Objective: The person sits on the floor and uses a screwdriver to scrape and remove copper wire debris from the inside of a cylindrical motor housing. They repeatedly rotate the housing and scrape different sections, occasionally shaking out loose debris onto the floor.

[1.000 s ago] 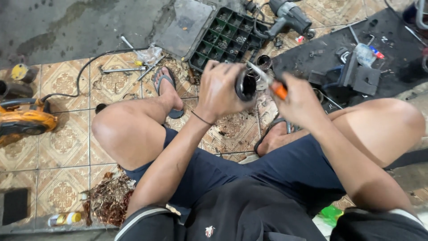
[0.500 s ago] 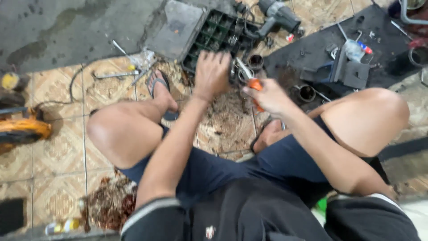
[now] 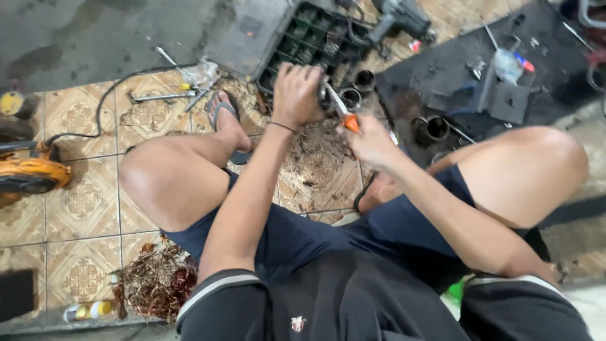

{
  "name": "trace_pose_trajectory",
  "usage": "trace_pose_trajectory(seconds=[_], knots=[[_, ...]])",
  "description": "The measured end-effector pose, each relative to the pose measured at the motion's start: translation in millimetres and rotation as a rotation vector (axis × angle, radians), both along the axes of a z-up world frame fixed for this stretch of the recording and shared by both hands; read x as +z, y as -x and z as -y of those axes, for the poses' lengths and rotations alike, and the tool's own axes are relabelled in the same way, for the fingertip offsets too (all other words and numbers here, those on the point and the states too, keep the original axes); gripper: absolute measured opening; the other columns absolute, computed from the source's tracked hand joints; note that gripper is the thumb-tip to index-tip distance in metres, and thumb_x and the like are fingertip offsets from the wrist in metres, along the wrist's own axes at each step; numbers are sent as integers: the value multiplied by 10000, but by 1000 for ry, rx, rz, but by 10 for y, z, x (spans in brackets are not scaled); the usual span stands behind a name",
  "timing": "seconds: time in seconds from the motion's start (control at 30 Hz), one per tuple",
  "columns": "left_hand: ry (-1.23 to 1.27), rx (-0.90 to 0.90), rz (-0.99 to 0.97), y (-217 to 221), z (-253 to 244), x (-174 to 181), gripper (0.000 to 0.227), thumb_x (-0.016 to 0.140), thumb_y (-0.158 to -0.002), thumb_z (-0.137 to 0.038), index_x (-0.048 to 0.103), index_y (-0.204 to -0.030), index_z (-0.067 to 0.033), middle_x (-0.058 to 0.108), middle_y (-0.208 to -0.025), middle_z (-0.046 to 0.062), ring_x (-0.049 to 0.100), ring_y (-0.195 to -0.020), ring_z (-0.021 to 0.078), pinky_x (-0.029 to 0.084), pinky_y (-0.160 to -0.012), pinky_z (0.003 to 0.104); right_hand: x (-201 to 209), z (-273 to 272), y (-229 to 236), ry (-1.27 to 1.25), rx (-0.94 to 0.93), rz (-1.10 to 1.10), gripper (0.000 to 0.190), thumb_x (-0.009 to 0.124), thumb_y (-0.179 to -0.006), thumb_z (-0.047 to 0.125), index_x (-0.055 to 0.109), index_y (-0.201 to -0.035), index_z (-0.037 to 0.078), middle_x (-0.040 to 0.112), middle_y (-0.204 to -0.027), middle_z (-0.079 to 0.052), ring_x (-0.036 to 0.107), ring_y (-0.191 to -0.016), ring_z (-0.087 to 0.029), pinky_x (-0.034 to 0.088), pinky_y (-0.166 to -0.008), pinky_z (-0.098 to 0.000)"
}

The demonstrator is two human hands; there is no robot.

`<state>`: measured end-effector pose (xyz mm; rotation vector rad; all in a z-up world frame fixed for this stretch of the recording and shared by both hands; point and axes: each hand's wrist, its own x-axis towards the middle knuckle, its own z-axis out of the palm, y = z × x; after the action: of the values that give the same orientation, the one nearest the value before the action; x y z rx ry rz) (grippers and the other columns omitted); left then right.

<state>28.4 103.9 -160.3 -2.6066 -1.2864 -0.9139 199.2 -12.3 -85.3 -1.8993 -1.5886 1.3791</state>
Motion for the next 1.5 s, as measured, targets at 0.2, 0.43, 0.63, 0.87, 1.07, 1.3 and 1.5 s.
trace_pose_trajectory(seconds=[0.2, 0.43, 0.63, 0.87, 1.07, 1.3, 1.5], knots=[[107, -181, 61, -22, 42, 559, 757, 978, -641, -597, 659, -1096, -82, 715, -1003, 68, 661, -938, 251, 426, -907, 398, 276, -99, -315, -110, 161, 33, 208, 587, -1015, 109, 494, -1198, 79, 575, -968, -44, 542, -792, -150, 506, -728, -342], [565, -324, 500, 67, 370, 1029, 361, 882, -690, -262, 692, -951, -100, 761, -895, 27, 706, -768, 134, 573, -715, 292, 346, 119, -836, -209, 377, 65, 317, 637, -1002, 172, 493, -1280, 125, 626, -950, -57, 580, -757, -187, 452, -712, -372], [1342, -67, 1508, 0, 498, 984, 1079, 918, -489, -337, 333, -1337, -20, 535, -1279, 264, 660, -1064, 401, 642, -936, 562, 436, 156, -1052, -130, 370, -190, 138, 633, -961, 20, 569, -1081, 46, 626, -917, -13, 667, -920, -91, 623, -843, -262], [1384, -480, 1975, -231, 647, 1298, 651, 746, -830, -493, 619, -1156, 56, 703, -1098, 286, 713, -967, 351, 609, -699, 367, 351, 230, -533, 52, 501, -582, 161, 632, -978, 135, 630, -1110, 44, 661, -937, -46, 659, -844, -142, 615, -753, -277], [1387, -454, 2064, -275, 661, 1325, 628, 723, -852, -515, 650, -1126, 45, 707, -1097, 305, 717, -926, 360, 602, -683, 384, 458, 206, -483, 31, 385, -522, 88, 631, -999, 145, 594, -995, 66, 663, -856, -57, 650, -770, -144, 584, -692, -287], [1307, -479, 1879, -342, 718, 1300, 634, 713, -874, -496, 609, -1167, 57, 711, -1100, 304, 720, -971, 335, 608, -706, 350, 360, 189, -430, 31, 273, -524, 163, 624, -1005, 198, 601, -1099, 67, 659, -885, -43, 629, -825, -124, 550, -762, -282], [1155, -515, 1770, -381, 643, 1058, 499, 752, -909, -388, 631, -1134, 41, 729, -1083, 263, 735, -948, 357, 616, -884, 432, 490, 195, -248, 78, 119, -348, 304, 642, -1064, 247, 518, -814, 127, 452, -647, 18, 428, -570, -119, 387, -576, -293]])
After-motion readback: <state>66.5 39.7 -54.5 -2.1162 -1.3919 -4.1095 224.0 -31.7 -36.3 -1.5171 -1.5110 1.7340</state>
